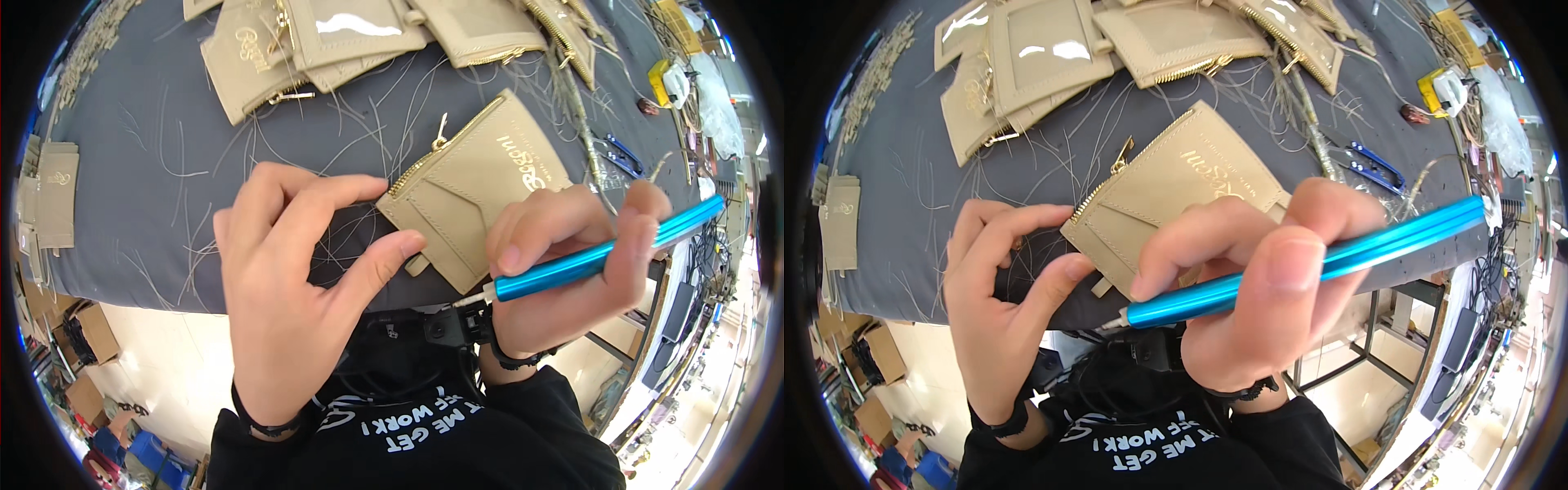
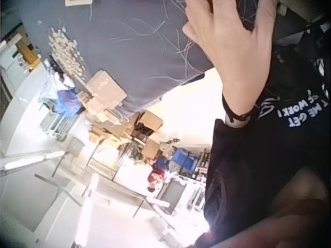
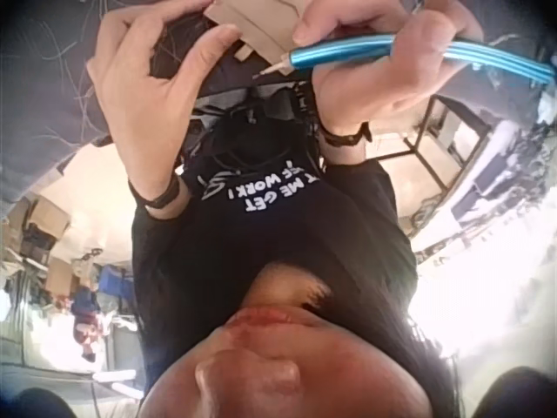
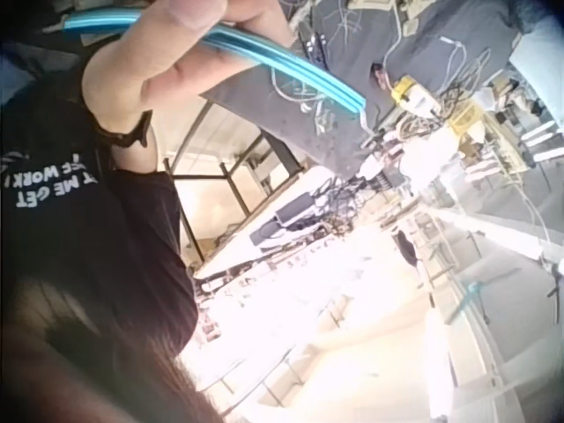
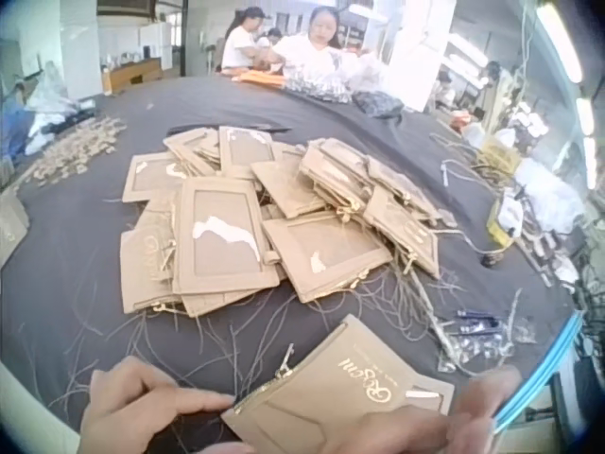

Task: The person uses a blue awl to puncture holes along the zipper edges of beige leather pouches. They repeatedly pick up pouches from a pile, align the tool, and push it through the material to create stitch holes, then place the pouches back on the table.

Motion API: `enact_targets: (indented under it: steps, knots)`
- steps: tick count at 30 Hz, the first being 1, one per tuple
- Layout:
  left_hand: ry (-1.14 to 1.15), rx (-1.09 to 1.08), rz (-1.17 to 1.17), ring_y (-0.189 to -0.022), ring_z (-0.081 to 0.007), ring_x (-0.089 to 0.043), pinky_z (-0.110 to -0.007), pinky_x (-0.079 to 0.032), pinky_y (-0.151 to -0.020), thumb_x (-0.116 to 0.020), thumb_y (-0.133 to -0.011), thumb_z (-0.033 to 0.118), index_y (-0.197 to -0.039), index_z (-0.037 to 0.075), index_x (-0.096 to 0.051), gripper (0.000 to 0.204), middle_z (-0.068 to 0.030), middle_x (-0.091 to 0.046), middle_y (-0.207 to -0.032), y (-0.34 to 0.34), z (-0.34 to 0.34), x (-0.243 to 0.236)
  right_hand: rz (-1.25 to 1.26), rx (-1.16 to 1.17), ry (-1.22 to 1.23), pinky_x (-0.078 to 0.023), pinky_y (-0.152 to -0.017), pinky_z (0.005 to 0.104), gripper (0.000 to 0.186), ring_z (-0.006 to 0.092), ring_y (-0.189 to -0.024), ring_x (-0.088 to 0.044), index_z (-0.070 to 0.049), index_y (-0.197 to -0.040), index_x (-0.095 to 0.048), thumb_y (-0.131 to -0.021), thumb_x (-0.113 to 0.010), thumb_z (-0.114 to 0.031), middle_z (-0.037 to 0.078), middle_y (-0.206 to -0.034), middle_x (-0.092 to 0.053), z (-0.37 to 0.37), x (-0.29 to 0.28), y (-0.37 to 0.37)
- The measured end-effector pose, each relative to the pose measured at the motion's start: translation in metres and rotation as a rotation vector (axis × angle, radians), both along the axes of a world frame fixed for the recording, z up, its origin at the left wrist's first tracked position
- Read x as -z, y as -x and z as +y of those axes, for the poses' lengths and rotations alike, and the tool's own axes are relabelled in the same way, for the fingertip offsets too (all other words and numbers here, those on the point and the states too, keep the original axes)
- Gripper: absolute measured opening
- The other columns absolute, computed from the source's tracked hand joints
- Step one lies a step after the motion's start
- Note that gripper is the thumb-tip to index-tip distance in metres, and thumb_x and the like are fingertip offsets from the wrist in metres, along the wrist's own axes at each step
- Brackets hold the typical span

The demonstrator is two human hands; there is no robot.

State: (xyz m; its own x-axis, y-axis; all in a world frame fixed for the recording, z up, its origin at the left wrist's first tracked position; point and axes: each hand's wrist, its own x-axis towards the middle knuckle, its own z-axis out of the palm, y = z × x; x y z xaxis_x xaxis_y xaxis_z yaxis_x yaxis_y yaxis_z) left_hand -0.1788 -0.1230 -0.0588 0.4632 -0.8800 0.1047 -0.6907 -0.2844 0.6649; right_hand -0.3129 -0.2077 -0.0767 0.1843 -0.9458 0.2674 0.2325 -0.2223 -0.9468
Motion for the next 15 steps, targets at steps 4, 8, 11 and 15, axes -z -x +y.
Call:
enact_targets:
  steps: [4, 8, 11, 15]
  knots:
    - [-0.003, -0.069, 0.008, -0.073, -0.0131, -0.041, -0.027, -0.028, -0.074, -0.071, -0.071, 0.019, -0.084, 0.009, -0.063, 0.018, 0.0009, -0.049, -0.077, 0.006, 0.003, -0.002, -0.132, -0.037, -0.044, -0.026, -0.03, 0.0275, 0.03, 0.0144, -0.028, -0.027, -0.014, -0.11, -0.038, -0.095, -0.022, -0.035, 0.007, -0.042, -0.039, 0.006, -0.008, -0.005]
    - [0.007, -0.038, -0.015, -0.075, -0.0129, -0.042, -0.028, -0.027, -0.077, -0.069, -0.075, 0.024, -0.086, 0.009, -0.059, 0.021, 0.0009, -0.047, -0.077, 0.007, 0.001, -0.002, -0.278, -0.07, -0.115, -0.024, -0.029, 0.0276, 0.027, 0.0138, -0.027, -0.025, -0.014, -0.102, -0.038, -0.095, -0.025, -0.036, 0.005, -0.04, -0.037, 0.005, -0.011, -0.004]
    - [0.021, -0.071, -0.124, -0.075, -0.0144, -0.044, -0.03, -0.027, -0.078, -0.067, -0.077, 0.029, -0.093, 0.009, -0.058, 0.027, 0.0, -0.046, -0.078, 0.018, -0.002, -0.004, -0.364, -0.073, -0.075, -0.022, -0.029, 0.0275, 0.024, 0.0137, -0.027, -0.024, -0.014, -0.097, -0.037, -0.094, -0.026, -0.035, 0.005, -0.039, -0.035, 0.003, -0.008, -0.003]
    - [-0.036, -0.025, -0.167, -0.076, -0.0166, -0.045, -0.032, -0.027, -0.079, -0.066, -0.079, 0.03, -0.088, 0.008, -0.058, 0.025, -0.0015, -0.047, -0.078, 0.024, -0.003, -0.007, -0.436, -0.065, -0.222, -0.021, -0.029, 0.0276, 0.018, 0.014, -0.027, -0.024, -0.017, -0.095, -0.036, -0.092, -0.029, -0.033, 0.004, -0.039, -0.035, 0.002, -0.012, -0.005]
